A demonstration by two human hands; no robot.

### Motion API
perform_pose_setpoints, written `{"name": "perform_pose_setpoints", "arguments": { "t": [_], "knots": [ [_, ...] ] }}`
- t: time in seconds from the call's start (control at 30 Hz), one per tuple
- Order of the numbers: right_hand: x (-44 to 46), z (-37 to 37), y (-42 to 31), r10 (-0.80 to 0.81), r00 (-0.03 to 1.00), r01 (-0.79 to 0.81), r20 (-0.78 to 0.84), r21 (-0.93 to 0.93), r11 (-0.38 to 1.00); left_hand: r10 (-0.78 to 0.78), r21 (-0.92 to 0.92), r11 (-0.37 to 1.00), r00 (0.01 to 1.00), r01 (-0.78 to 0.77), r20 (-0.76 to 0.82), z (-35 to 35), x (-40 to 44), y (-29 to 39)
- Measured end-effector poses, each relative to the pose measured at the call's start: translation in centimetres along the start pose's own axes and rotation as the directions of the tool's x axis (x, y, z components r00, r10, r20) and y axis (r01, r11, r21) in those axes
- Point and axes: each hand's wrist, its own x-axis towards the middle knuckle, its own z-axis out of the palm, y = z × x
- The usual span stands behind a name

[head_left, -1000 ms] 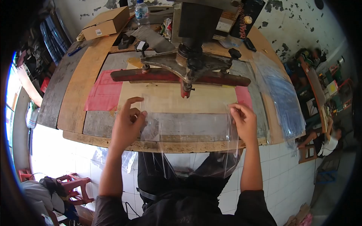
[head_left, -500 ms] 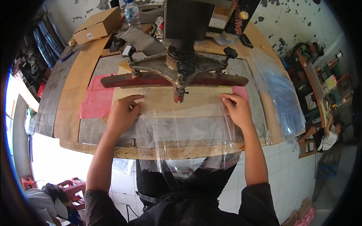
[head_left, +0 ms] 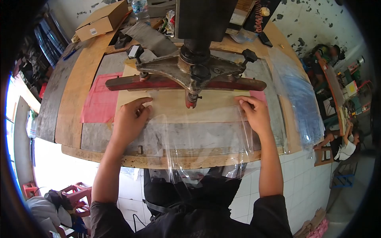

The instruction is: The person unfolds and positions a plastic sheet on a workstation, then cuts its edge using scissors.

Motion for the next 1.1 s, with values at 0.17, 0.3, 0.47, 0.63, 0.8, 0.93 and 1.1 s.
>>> {"name": "perform_pose_setpoints", "arguments": {
  "t": [0.17,0.3,0.47,0.63,0.8,0.93,1.1],
  "knots": [
    [0.38,0.1,0.77,-0.011,1.0,0.011,0.003,0.022,1.0,-0.019,0.017,1.0,1.0,0.019,-0.01,-0.07,0.01,0.16],
    [0.59,0.13,0.81,-0.069,0.998,0.068,-0.014,-0.028,0.997,0.056,0.029,0.998,0.998,-0.055,-0.041,-0.03,0.13,-0.11],
    [0.25,0.0,0.07,-0.038,0.999,0.038,0.005,-0.003,0.999,0.059,0.069,0.996,0.998,-0.056,-0.037,-0.1,0.07,0.1],
    [0.25,0.19,0.31,-0.051,0.999,0.051,-0.003,0.014,0.999,0.07,0.061,0.996,0.996,-0.067,-0.049,-0.09,0.06,-0.04],
    [0.17,0.26,0.19,-0.061,0.998,0.062,-0.007,0.017,0.998,0.044,0.059,0.997,0.998,-0.041,-0.037,-0.14,0.08,0.0],
    [0.32,0.08,0.24,-0.035,0.999,0.035,-0.001,0.028,0.999,0.044,0.072,0.997,0.998,-0.041,-0.038,-0.23,0.14,0.16],
    [0.28,0.08,0.34,-0.053,0.999,0.053,-0.006,0.025,0.998,0.064,0.076,0.995,0.997,-0.061,-0.035,-0.24,0.18,0.05]
  ]
}}
